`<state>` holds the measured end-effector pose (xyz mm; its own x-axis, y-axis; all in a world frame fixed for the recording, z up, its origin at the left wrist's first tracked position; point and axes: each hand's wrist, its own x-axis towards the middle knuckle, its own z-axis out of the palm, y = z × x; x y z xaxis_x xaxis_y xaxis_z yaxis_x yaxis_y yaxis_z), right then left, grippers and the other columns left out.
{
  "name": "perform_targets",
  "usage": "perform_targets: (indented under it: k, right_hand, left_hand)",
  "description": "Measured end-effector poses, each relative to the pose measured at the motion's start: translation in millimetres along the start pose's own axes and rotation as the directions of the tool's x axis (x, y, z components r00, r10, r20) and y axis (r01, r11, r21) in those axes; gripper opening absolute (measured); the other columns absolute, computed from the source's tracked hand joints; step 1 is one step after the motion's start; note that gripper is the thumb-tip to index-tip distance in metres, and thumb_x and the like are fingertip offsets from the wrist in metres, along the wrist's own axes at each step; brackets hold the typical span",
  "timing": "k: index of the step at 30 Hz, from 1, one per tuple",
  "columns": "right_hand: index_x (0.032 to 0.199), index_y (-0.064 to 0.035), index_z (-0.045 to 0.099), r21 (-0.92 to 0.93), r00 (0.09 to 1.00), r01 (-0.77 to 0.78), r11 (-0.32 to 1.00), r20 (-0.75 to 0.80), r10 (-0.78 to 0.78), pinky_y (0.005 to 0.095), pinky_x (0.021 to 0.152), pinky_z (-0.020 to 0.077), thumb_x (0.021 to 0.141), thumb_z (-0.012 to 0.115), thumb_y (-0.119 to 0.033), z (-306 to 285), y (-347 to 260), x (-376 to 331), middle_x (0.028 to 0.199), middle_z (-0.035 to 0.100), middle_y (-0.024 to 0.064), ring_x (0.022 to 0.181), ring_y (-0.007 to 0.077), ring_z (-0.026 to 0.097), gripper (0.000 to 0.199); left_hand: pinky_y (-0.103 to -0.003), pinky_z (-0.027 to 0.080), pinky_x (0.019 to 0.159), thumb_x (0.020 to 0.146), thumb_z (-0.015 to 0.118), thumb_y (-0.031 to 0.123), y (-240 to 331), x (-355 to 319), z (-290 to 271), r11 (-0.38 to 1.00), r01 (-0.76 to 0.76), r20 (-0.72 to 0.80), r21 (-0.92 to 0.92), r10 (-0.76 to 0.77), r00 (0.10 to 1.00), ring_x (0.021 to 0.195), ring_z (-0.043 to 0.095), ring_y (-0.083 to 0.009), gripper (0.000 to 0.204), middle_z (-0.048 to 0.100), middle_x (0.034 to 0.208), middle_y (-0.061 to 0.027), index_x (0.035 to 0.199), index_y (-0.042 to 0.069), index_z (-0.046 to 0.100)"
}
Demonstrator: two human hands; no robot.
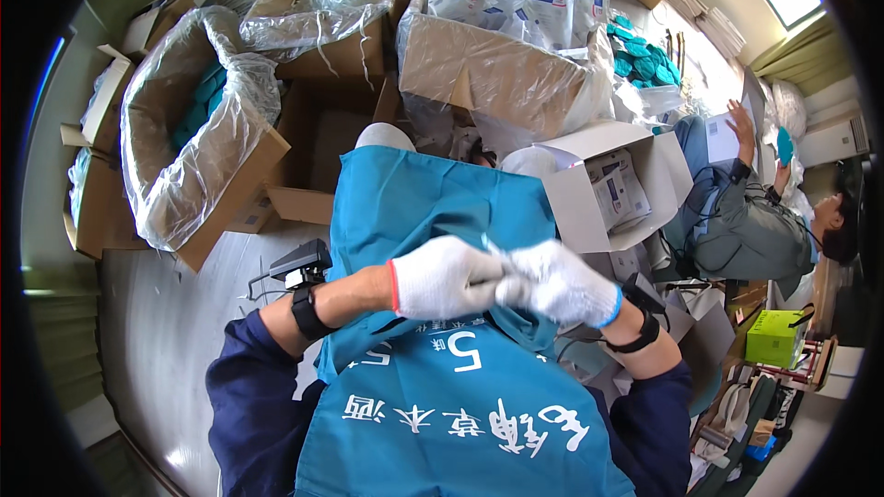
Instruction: The person sits on the floor surrounded by cardboard boxes and packs teal face masks into a teal drawstring bag. They repeatedly pick up masks, place them inside the bag, and tie the white drawstrings to close it.
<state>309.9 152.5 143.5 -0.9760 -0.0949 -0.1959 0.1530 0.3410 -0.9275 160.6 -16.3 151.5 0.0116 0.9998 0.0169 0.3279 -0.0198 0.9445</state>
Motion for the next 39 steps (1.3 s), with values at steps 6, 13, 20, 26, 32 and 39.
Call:
perform_targets:
  k: [6,13,20,26,32,39]
  right_hand:
    - [0.065,-0.0029,0.057,0.351,0.9,-0.338,0.873,0.392,0.191,0.0243,0.047,0.0297,0.094,0.07,-0.025,19.6,-37.8,-34.6,0.056,0.045,-0.0063,0.054,0.0013,0.036,0.039]
    - [0.086,-0.0126,0.06,0.913,0.783,0.161,0.376,-0.35,0.514,0.0329,0.049,0.0498,0.096,0.058,-0.035,-36.4,-7.3,-57.1,0.061,0.056,0.0035,0.057,0.0182,0.058,0.024]
    - [0.066,-0.0182,0.041,0.914,0.9,0.384,0.129,-0.402,0.167,0.0273,0.036,0.0288,0.104,0.045,-0.032,-62.4,-15.5,-18.2,0.047,0.029,-0.0041,0.039,0.011,0.03,0.041]
    - [0.061,-0.0209,0.04,0.904,0.857,0.412,0.112,-0.426,0.291,0.0243,0.035,0.0249,0.103,0.048,-0.031,-56.4,-22.0,8.2,0.045,0.029,-0.0065,0.033,0.0088,0.023,0.043]
    - [0.063,-0.0214,0.043,0.89,0.852,0.437,0.13,-0.456,0.256,0.0249,0.037,0.0227,0.104,0.046,-0.033,-64.7,13.9,7.5,0.047,0.028,-0.0068,0.036,0.0085,0.024,0.042]
    - [0.063,-0.0214,0.043,0.894,0.836,0.414,0.173,-0.448,0.317,0.026,0.038,0.0239,0.103,0.05,-0.032,-63.1,17.4,11.3,0.048,0.028,-0.006,0.038,0.01,0.025,0.041]
  left_hand:
    - [-0.034,0.046,0.059,0.089,0.061,0.009,-3.2,-40.4,-3.5,0.958,0.001,0.315,-0.287,0.094,0.944,0.062,0.058,-0.0233,0.019,0.059,0.07,-0.0145,0.075,-0.002,0.059]
    - [-0.027,0.033,0.046,0.09,0.048,0.02,-62.1,-84.0,-87.9,0.464,0.07,-0.171,-0.883,-0.458,0.872,0.047,0.039,-0.0112,0.021,0.047,0.063,-0.0015,0.072,0.008,0.048]
    - [-0.023,0.038,0.061,0.099,0.052,0.028,-86.0,36.1,-11.7,0.48,-0.069,-0.255,-0.875,-0.335,0.907,0.066,0.048,-0.0076,0.025,0.053,0.078,0.0044,0.098,0.007,0.067]
    - [-0.02,0.045,0.068,0.103,0.039,0.057,-94.4,99.0,59.7,0.581,0.114,0.032,-0.806,-0.15,0.988,0.071,0.053,-0.0073,0.062,0.067,0.09,-0.0003,0.109,0.004,0.069]
    - [-0.02,0.04,0.064,0.098,0.028,0.071,-68.2,63.6,46.4,0.523,0.204,0.198,-0.827,-0.069,0.978,0.073,0.054,-0.0079,0.079,0.068,0.085,-0.0036,0.11,0.004,0.068]
    - [-0.023,0.045,0.07,0.1,0.056,0.044,-66.2,56.6,49.3,0.821,0.202,0.16,-0.534,-0.137,0.978,0.076,0.053,-0.0074,0.046,0.063,0.083,-0.0005,0.107,0.001,0.07]
